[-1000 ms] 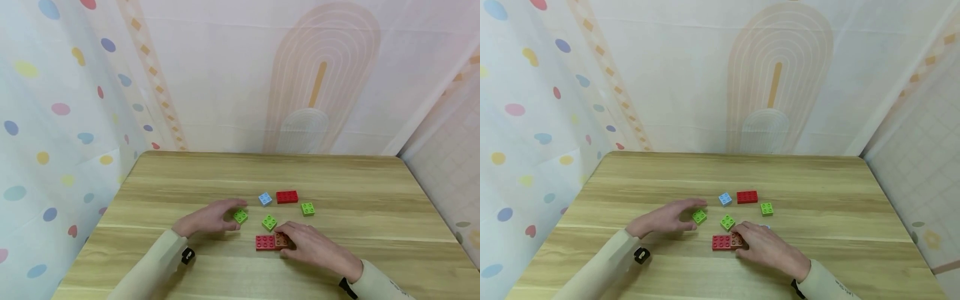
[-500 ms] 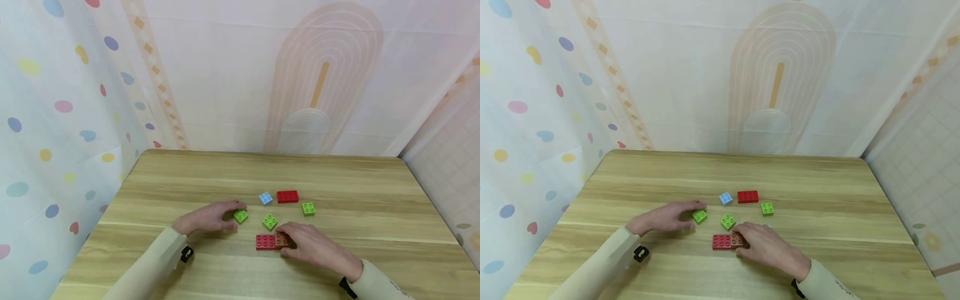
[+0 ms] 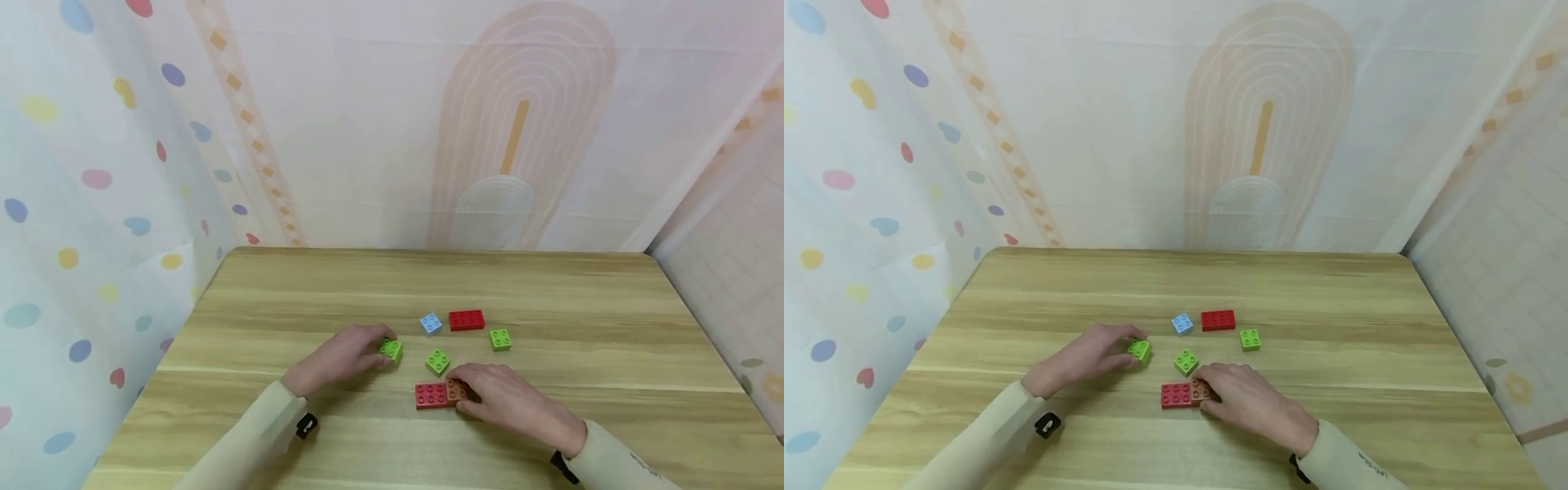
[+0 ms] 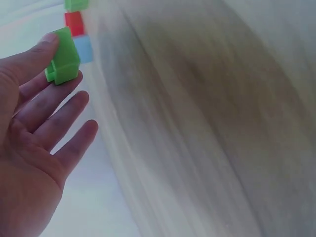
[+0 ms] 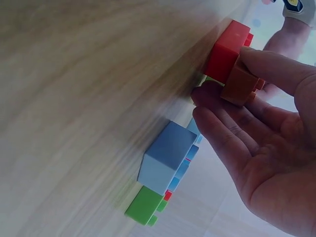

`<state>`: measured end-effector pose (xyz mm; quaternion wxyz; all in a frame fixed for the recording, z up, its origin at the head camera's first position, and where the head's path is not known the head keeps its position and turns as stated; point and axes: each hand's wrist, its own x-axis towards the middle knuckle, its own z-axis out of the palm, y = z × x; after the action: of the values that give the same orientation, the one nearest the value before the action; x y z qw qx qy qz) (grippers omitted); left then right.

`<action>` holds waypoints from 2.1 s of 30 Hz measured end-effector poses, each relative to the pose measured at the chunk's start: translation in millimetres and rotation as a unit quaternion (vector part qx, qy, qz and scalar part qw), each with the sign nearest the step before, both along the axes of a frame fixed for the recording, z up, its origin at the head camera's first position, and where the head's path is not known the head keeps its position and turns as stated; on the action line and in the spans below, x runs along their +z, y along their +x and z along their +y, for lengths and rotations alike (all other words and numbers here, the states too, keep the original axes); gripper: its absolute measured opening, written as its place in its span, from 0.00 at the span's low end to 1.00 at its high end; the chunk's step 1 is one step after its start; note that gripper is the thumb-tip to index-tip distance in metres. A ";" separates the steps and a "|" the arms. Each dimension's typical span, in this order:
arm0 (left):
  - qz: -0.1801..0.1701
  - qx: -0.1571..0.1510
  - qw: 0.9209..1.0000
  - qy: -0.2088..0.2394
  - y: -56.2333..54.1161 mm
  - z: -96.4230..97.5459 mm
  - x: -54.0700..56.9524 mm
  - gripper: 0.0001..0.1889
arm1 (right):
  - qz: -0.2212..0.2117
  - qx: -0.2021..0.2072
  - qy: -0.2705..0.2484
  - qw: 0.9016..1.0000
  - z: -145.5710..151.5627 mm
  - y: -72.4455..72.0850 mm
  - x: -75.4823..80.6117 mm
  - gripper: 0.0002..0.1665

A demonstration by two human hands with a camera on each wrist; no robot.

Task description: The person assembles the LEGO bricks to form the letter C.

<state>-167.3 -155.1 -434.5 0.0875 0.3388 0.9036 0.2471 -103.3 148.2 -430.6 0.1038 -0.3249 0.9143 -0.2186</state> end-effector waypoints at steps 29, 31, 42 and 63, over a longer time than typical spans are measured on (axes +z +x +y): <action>0.013 0.007 0.998 0.060 42.6 14.8 6.1 0.20 | -0.002 -0.004 0.001 1.000 -0.4 -0.5 1.0 0.21; 0.012 0.002 0.998 0.061 44.0 16.1 5.3 0.21 | -0.003 -0.004 -0.001 1.000 -0.3 -0.7 0.9 0.21; -0.020 0.007 0.998 0.051 53.0 25.5 4.0 0.23 | -0.006 -0.003 -0.012 1.000 0.7 -0.9 0.9 0.20; -0.008 -0.004 1.000 0.020 57.6 38.9 -3.2 0.18 | -0.017 0.003 -0.013 1.000 1.6 -2.4 0.8 0.20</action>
<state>-109.7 -116.2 -437.7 0.0890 0.3420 0.8964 0.2674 -105.8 149.8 -429.8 0.1154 -0.3254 0.9084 -0.2359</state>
